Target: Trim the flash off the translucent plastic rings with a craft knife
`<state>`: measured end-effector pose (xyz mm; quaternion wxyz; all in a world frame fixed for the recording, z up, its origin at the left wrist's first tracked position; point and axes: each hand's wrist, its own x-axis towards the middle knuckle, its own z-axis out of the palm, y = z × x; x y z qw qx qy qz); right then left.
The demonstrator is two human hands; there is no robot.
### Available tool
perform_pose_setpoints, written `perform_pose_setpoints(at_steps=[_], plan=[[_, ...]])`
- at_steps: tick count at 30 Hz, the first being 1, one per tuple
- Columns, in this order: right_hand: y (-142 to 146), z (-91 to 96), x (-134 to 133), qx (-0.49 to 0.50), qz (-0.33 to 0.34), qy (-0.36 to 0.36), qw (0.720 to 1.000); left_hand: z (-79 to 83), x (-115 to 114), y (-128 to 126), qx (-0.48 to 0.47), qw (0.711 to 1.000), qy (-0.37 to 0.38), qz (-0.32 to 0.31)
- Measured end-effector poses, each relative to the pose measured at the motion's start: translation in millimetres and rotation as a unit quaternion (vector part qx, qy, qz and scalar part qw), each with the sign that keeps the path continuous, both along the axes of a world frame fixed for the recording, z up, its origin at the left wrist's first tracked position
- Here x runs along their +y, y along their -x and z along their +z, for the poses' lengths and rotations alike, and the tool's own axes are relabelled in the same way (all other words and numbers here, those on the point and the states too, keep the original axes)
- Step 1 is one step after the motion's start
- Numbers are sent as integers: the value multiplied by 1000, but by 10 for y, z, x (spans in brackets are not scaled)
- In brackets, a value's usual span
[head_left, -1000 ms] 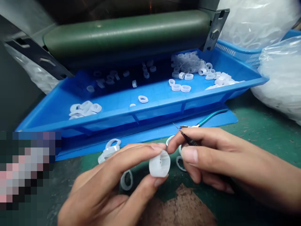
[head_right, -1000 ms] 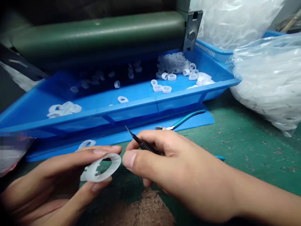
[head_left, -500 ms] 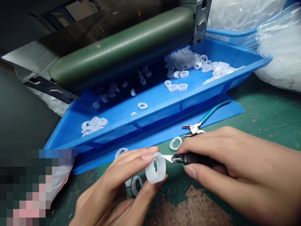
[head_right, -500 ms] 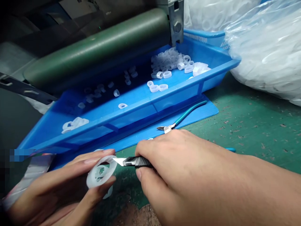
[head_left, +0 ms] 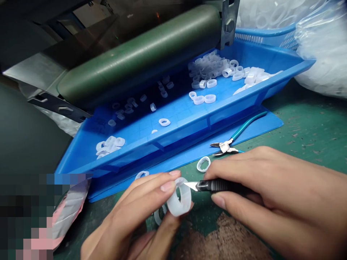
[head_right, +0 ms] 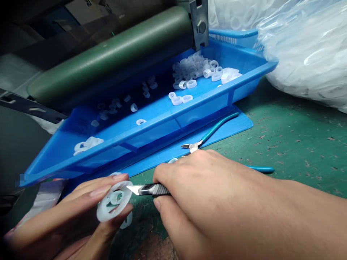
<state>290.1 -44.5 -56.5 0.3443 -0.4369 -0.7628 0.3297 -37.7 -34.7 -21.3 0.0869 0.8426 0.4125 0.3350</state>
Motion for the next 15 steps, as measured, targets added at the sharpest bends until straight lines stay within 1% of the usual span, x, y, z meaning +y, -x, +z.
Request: perform_pose_setpoints(at_steps=[3, 5, 8, 11, 12, 13, 14, 15], plan=[[2, 7, 21, 16, 11, 7, 1000, -27, -8, -21, -2, 1000, -2, 4], [6, 47, 54, 13, 18, 3, 1000, -42, -16, -18, 0, 1000, -2, 5], [27, 172, 106, -3, 22, -8, 1000, -64, -27, -9, 0, 1000, -3, 11], [44, 278, 118, -41, 7, 16, 999, -76, -24, -9, -9, 1000, -6, 27], [42, 281, 115, -51, 5, 15, 999, -74, -20, -8, -8, 999, -9, 30], [33, 264, 112, -32, -17, -15, 999, -70, -16, -6, -5, 1000, -11, 29], [20, 230, 110, -21, 3, -36, 999, -64, -11, -1, 1, 1000, -11, 24], [3, 185, 112, -22, 10, -37, 999, -58, -7, 6, 8, 1000, -11, 17]])
